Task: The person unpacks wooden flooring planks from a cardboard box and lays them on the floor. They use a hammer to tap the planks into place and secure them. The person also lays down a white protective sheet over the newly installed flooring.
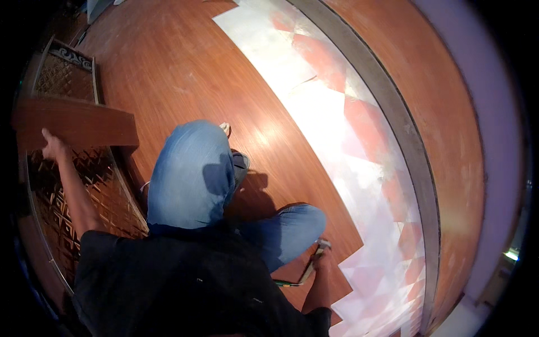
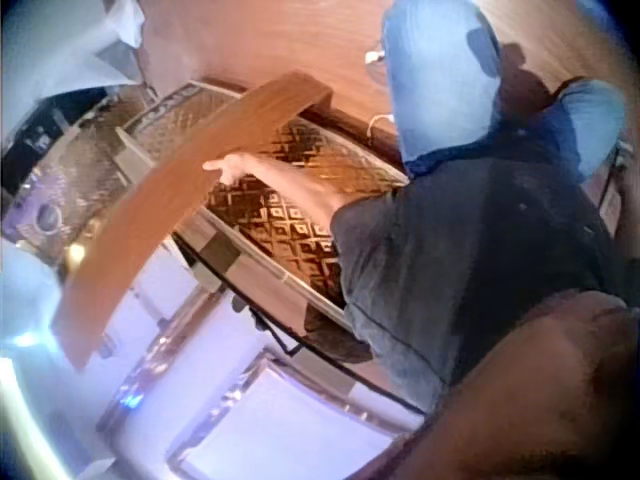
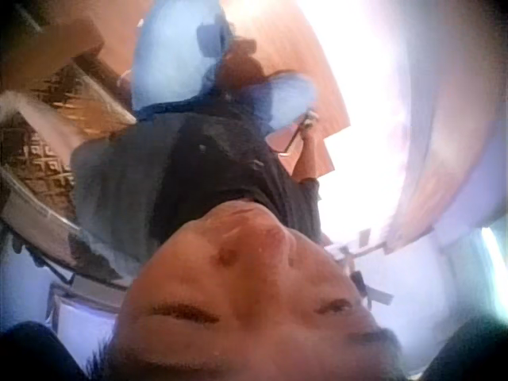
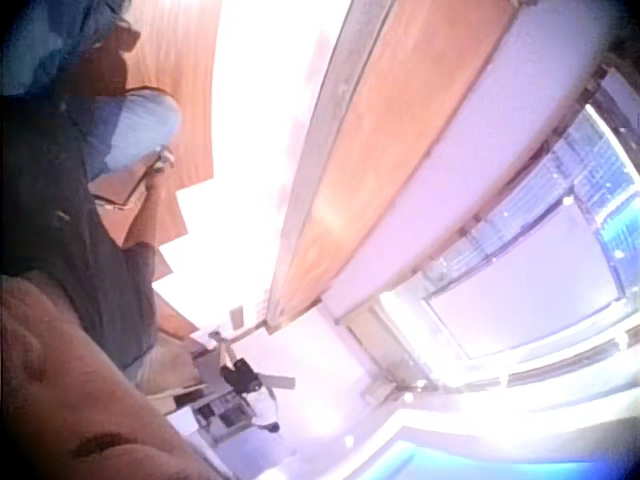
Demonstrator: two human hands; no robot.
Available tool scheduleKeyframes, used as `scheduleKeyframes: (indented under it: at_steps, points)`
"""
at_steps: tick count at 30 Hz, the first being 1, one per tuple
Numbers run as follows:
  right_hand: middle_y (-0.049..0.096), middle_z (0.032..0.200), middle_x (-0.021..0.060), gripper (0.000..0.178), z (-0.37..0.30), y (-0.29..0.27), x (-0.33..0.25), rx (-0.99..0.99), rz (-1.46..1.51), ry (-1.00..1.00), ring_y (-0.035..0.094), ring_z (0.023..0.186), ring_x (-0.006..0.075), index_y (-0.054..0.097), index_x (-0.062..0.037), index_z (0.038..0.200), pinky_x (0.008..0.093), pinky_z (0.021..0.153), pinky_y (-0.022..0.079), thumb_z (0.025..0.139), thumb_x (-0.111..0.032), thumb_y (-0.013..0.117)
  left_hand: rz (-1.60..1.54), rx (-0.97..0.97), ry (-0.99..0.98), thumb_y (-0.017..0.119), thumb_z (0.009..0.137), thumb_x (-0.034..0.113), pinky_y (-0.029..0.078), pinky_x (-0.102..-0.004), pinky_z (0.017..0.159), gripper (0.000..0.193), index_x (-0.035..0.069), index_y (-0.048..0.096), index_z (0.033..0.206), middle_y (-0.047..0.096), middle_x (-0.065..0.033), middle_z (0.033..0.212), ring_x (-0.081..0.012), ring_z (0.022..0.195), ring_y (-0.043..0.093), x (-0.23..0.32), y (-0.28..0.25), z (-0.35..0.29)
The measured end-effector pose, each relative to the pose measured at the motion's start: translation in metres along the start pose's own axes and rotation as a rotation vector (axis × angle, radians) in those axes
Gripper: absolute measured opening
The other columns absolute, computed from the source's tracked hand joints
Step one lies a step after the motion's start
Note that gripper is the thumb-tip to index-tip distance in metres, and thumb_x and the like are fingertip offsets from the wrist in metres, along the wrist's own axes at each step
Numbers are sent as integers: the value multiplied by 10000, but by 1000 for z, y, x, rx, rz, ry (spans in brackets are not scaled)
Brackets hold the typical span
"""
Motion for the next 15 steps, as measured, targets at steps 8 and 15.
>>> scheduleKeyframes:
  at_steps: [8,15]
  points:
    - [682,1170,289,537,-61,-59,-60,64,-27,318,658,1104,440,663,-9,1173,498,943,524,900,-471,678,-368,-329,133,819,887,417,534,-347,751,515,-86,713,918,699,-60,919,-143,801,614,201,78,-33]
    - [620,1290,250,475,-52,-325,-336,822,185,-432,573,1242,398,584,66,1308,446,1092,419,985,-272,668,-885,-1013,122,750,932,465,501,-382,954,662,-111,643,1240,688,-142,1196,-236,1074,638,360,113,-233]
Point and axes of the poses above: each hand's wrist, its own z-axis towards the middle knuckle, its own y-axis out of the palm, x = y × z, the point moved 2 cm from there along z, towards the middle knuckle
